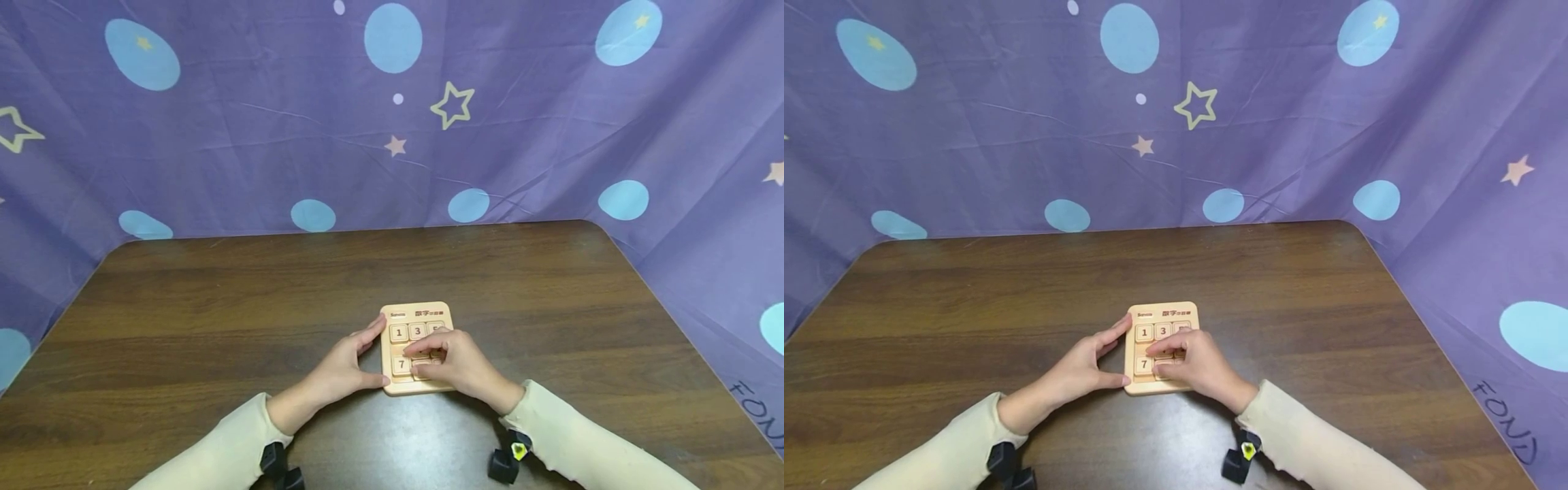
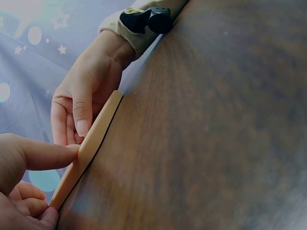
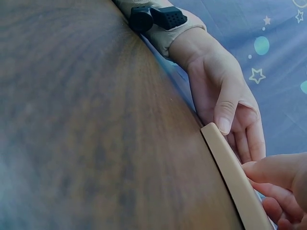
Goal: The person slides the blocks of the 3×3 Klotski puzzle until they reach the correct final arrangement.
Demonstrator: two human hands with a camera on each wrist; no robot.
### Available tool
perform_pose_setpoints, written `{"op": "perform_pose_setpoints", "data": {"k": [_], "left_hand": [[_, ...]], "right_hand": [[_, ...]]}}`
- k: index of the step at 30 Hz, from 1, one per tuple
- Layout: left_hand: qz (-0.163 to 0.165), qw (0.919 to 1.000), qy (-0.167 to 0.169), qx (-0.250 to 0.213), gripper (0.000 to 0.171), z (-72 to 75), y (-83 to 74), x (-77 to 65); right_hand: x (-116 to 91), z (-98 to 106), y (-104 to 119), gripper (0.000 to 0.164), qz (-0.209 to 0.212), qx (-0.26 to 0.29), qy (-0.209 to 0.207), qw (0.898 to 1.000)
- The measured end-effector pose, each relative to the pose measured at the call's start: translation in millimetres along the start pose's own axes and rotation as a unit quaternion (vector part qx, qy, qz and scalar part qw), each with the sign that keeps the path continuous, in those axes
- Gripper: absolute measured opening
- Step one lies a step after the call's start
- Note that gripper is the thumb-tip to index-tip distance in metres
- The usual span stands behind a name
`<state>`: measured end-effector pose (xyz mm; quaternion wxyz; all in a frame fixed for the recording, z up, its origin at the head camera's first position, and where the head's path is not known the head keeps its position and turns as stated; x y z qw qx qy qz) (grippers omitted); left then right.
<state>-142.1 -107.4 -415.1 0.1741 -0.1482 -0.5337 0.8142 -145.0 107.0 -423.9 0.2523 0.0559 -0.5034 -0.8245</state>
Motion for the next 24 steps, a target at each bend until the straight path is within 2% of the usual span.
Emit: {"op": "perform_pose_setpoints", "data": {"k": [14, 18, 24], "left_hand": [[0.004, 1.0000, -0.005, 0.002, 0.090, 2.2, -1.3, -1.8], [0.002, 1.0000, -0.004, 0.006, 0.089, 1.4, 0.0, -1.8], [-0.001, 1.0000, 0.000, 0.003, 0.089, -0.4, 0.5, -0.8]], "right_hand": [[1.2, 1.9, 3.1, 0.021, 0.014, 0.000, 0.022, 1.000], [0.5, 3.5, 0.8, 0.020, 0.007, 0.028, 0.029, 0.999], [-2.8, 13.4, -6.8, 0.021, -0.006, 0.102, 0.038, 0.994]]}}
Point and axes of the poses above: each hand's wrist, its own x-axis towards the middle knuckle, its own z-axis out of the back of the hand, y = z × x, the point moved 1 cm from there along x, towards the middle knuckle, and after that the axes turned 1 degree about z, right-handed, at the moved point
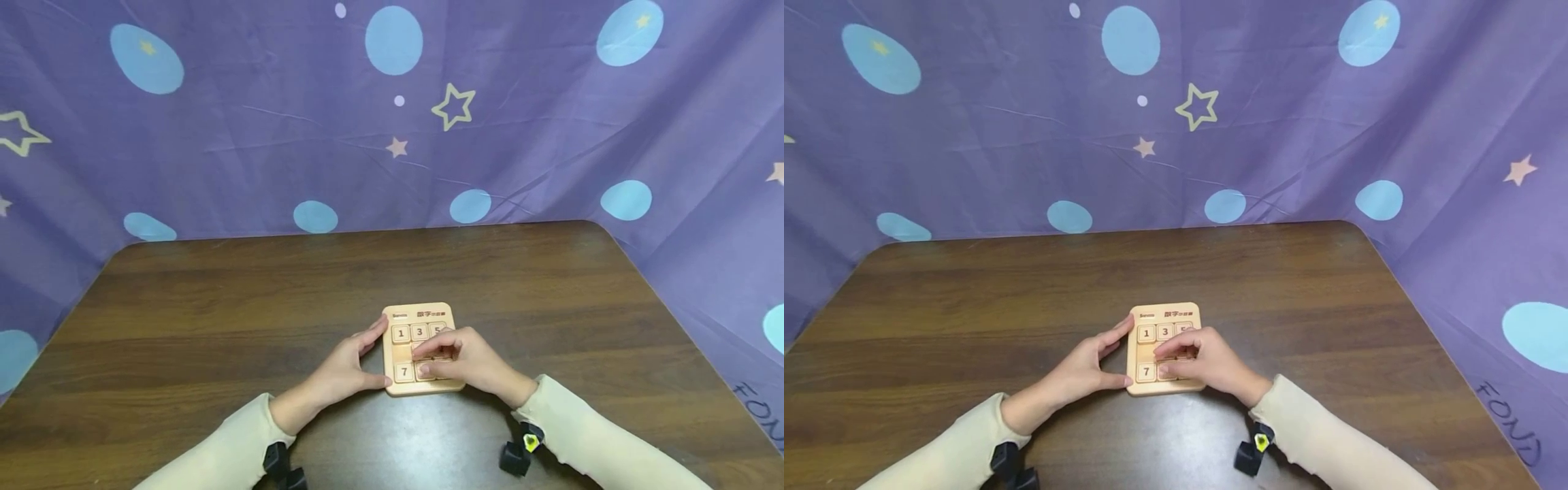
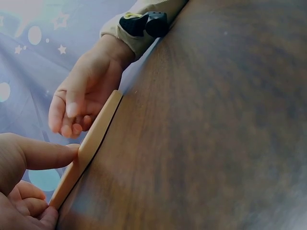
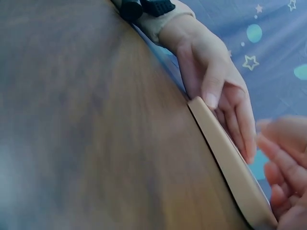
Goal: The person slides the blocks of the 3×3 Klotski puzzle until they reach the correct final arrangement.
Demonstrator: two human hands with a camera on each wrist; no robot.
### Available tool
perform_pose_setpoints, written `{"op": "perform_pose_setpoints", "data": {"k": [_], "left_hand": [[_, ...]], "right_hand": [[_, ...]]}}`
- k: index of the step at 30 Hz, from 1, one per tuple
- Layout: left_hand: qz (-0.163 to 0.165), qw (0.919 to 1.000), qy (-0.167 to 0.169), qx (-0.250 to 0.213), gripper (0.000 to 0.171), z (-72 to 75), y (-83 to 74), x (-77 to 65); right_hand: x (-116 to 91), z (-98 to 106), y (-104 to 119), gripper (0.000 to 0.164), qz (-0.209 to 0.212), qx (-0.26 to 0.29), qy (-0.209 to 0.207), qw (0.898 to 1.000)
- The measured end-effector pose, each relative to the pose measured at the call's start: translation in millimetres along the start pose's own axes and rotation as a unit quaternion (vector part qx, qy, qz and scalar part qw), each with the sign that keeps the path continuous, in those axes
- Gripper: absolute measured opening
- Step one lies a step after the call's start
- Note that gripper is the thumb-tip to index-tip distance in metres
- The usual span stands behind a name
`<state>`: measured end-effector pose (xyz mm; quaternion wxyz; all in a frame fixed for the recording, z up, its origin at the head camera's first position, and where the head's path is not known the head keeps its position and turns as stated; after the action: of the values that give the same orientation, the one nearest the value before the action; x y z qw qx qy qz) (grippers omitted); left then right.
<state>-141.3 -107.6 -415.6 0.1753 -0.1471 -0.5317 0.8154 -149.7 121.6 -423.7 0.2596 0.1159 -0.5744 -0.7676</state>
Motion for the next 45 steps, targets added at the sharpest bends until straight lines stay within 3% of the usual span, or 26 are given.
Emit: {"op": "perform_pose_setpoints", "data": {"k": [4, 12, 35, 45], "left_hand": [[0.000, 1.0000, 0.000, 0.001, 0.088, -1.2, -1.4, 0.3], [0.000, 1.0000, -0.002, -0.003, 0.088, -0.8, -3.0, 0.0], [0.010, 0.9998, -0.004, -0.015, 0.090, -0.3, 0.0, 1.1], [0.002, 0.9999, -0.003, -0.014, 0.089, -0.6, 0.2, 0.9]], "right_hand": [[-3.3, 7.6, -2.1, 0.019, 0.008, -0.001, -0.021, 1.000], [-2.8, 11.3, -1.4, 0.017, 0.004, -0.104, -0.084, 0.991], [-0.9, 3.2, 2.9, 0.023, -0.005, -0.174, -0.129, 0.976], [-1.0, 0.0, 2.3, 0.025, -0.015, -0.174, -0.137, 0.975]]}}
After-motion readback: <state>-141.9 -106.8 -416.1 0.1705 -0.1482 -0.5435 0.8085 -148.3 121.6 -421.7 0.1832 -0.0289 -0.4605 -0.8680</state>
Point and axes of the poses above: each hand's wrist, its own x-axis towards the middle knuckle, its own z-axis out of the back of the hand, y = z × x, the point moved 1 cm from there along x, towards the middle knuckle, and after that the axes turned 1 degree about z, right-handed, at the moved point
